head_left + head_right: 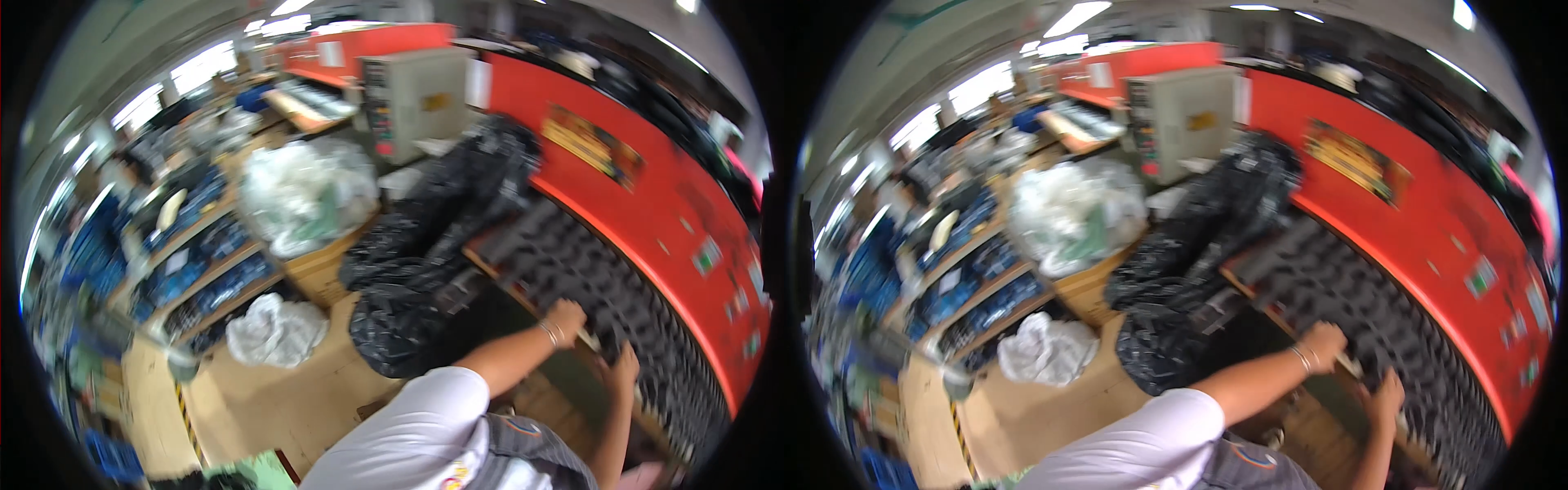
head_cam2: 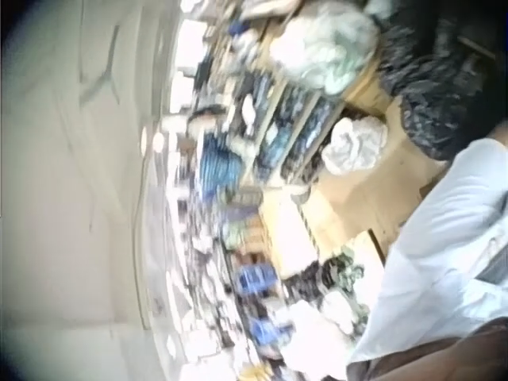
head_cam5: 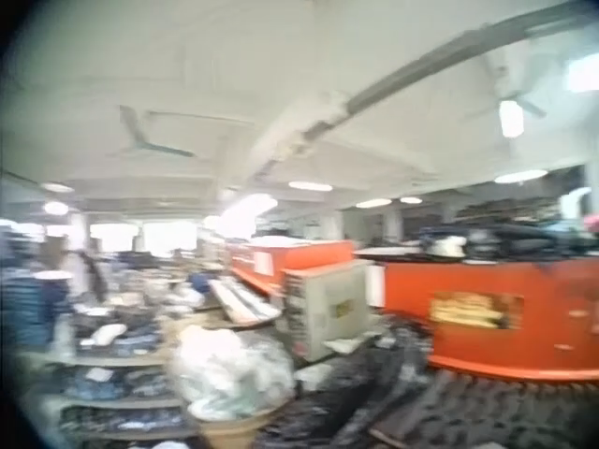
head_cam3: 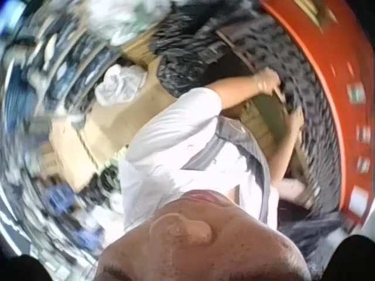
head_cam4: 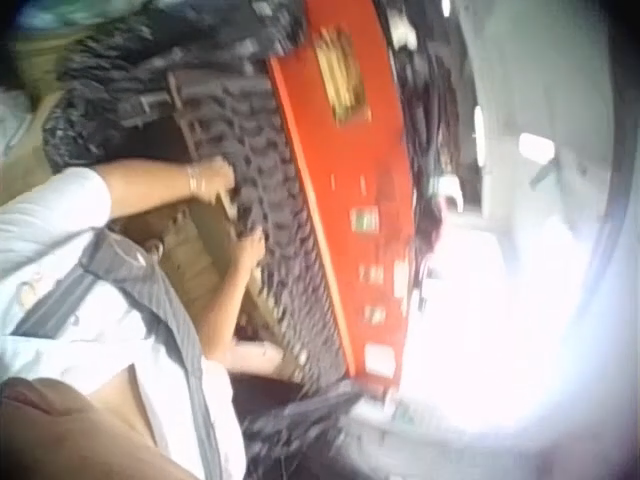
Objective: The recorder uses a hydraulic press and a shaped cutting die to punch shoe sole shapes out of a large sheet of foam material, then collects the cutouts into a bag.
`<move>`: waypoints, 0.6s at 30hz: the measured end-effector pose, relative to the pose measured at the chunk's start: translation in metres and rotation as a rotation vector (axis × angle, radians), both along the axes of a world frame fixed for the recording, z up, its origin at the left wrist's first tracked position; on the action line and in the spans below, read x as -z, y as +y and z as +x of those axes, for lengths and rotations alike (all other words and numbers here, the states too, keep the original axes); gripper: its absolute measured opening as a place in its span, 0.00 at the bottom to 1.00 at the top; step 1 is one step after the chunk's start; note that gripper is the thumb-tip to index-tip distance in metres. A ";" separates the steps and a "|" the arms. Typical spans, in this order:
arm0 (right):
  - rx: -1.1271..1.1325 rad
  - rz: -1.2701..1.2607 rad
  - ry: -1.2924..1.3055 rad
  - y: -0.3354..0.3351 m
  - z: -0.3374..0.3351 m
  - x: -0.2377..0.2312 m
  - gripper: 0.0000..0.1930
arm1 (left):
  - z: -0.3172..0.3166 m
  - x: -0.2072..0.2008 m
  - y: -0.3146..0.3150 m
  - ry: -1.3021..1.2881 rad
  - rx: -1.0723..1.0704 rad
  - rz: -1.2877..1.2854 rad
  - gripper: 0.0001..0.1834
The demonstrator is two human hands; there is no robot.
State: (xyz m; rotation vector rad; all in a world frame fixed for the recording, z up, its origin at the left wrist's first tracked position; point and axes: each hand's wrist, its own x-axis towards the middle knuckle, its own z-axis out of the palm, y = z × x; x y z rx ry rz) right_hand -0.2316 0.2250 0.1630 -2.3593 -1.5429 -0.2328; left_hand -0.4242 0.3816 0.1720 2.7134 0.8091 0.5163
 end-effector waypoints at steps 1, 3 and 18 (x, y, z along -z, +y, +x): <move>-0.034 0.036 -0.059 0.012 -0.003 0.003 0.40 | -0.003 -0.007 0.008 0.066 0.000 -0.028 0.18; -0.028 -0.045 0.048 0.055 -0.053 -0.019 0.30 | -0.035 -0.001 0.032 0.102 -0.094 0.022 0.20; -0.271 -0.321 1.093 0.064 0.013 -0.102 0.19 | -0.052 -0.071 0.096 0.469 0.374 -0.508 0.16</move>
